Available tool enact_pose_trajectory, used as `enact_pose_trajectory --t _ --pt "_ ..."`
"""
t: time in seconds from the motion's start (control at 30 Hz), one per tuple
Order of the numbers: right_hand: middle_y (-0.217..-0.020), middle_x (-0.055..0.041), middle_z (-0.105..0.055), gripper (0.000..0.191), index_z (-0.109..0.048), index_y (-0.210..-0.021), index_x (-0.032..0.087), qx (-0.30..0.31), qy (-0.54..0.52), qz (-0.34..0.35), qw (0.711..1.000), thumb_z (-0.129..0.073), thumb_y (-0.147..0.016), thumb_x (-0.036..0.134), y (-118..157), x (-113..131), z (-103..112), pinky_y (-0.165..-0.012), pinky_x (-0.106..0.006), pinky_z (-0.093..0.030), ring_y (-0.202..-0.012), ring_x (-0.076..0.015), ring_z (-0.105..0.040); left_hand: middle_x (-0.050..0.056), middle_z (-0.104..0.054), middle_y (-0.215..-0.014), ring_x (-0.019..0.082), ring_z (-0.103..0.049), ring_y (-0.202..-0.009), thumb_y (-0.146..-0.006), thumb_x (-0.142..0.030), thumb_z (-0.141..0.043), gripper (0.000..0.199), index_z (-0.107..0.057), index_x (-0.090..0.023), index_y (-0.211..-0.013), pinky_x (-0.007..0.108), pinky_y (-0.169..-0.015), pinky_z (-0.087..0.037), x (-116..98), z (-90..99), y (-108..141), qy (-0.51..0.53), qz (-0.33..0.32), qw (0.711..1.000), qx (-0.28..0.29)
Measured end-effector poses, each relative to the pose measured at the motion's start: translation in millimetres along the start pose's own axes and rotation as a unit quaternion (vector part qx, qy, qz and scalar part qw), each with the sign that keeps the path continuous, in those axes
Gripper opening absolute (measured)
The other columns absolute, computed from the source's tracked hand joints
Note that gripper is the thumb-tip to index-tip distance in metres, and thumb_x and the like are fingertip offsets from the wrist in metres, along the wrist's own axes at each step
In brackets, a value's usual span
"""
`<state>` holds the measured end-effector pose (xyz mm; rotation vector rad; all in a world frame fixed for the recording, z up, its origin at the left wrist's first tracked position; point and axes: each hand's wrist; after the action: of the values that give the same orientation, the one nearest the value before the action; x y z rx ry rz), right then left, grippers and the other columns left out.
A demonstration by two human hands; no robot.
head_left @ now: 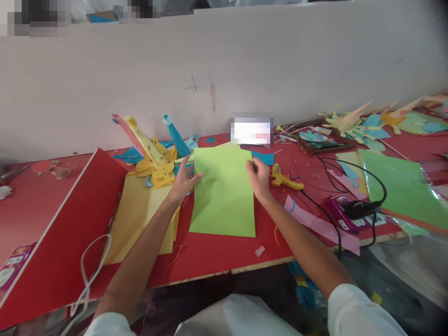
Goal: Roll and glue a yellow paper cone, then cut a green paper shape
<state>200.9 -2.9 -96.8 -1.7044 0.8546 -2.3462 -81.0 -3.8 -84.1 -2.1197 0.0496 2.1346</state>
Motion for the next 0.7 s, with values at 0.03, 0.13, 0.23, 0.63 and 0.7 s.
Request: enact_pose_trajectory --t 0.03,0.13,0.23,0.63,0.7 --pt "-0.067 0.0052 -0.036 0.05 -0.04 -0.074 0.024 0.007 -0.004 0.0 1.0 -0.05 -0.103 0.063 -1.1 -1.5 0.2 -0.061 -0.029 -0.029 -0.062 -0.0137 -0.035 0.013 -0.076 -0.126 0.03 -0.077 -0.103 -0.072 -0.049 -0.094 0.095 -0.049 -0.026 -0.152 0.042 -0.087 -0.064 4.9 2.4 4.1 0.008 0.022 1.0 0.002" --pt "-0.073 0.0011 -0.05 0.047 -0.053 -0.083 0.023 0.058 0.021 0.015 0.998 -0.037 -0.11 0.059 -6.7 -7.8 4.5 -0.066 -0.029 -0.037 -0.066 -0.0168 -0.047 0.008 -0.08 -0.099 0.024 -0.076 -0.08 -0.07 -0.044 -0.093 0.06 -0.069 -0.019 -0.119 0.034 -0.072 -0.063 13.1 15.6 7.4 -0.004 0.017 0.999 -0.045" --pt "-0.094 -0.0085 -0.07 0.04 -0.065 -0.1 0.021 0.177 0.147 0.055 0.972 -0.039 -0.111 0.049 -11.3 -12.1 12.1 -0.079 -0.032 -0.045 -0.087 -0.0231 -0.064 0.005 -0.079 -0.095 0.017 -0.072 -0.076 -0.072 -0.042 -0.09 0.039 -0.072 -0.018 -0.097 0.025 -0.068 -0.058 14.5 35.8 3.6 0.012 -0.055 0.984 -0.169" --pt "-0.135 -0.0163 -0.072 0.042 -0.06 -0.144 0.021 0.357 0.329 0.059 0.872 -0.061 -0.104 0.032 -9.6 -9.5 26.6 -0.091 -0.04 -0.052 -0.119 -0.035 -0.069 0.005 -0.08 -0.105 0.016 -0.074 -0.078 -0.058 -0.039 -0.099 0.057 -0.074 -0.021 -0.106 0.027 -0.073 -0.062 24.7 63.9 -2.9 0.126 -0.05 0.951 -0.279" --pt "-0.134 -0.0169 -0.072 0.04 -0.062 -0.142 0.02 0.34 0.318 0.083 0.881 -0.061 -0.104 0.032 -11.2 -16.3 26.1 -0.096 -0.043 -0.052 -0.122 -0.0351 -0.067 0.005 -0.08 -0.103 0.016 -0.074 -0.078 -0.059 -0.039 -0.098 0.056 -0.074 -0.021 -0.106 0.026 -0.073 -0.062 23.4 62.2 -2.1 0.128 -0.049 0.955 -0.263"
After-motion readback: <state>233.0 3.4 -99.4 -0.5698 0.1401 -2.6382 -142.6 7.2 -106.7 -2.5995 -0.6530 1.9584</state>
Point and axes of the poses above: each hand's wrist, its own y-axis away from the middle knuckle, its own z-axis out of the back of the hand, x = y × z
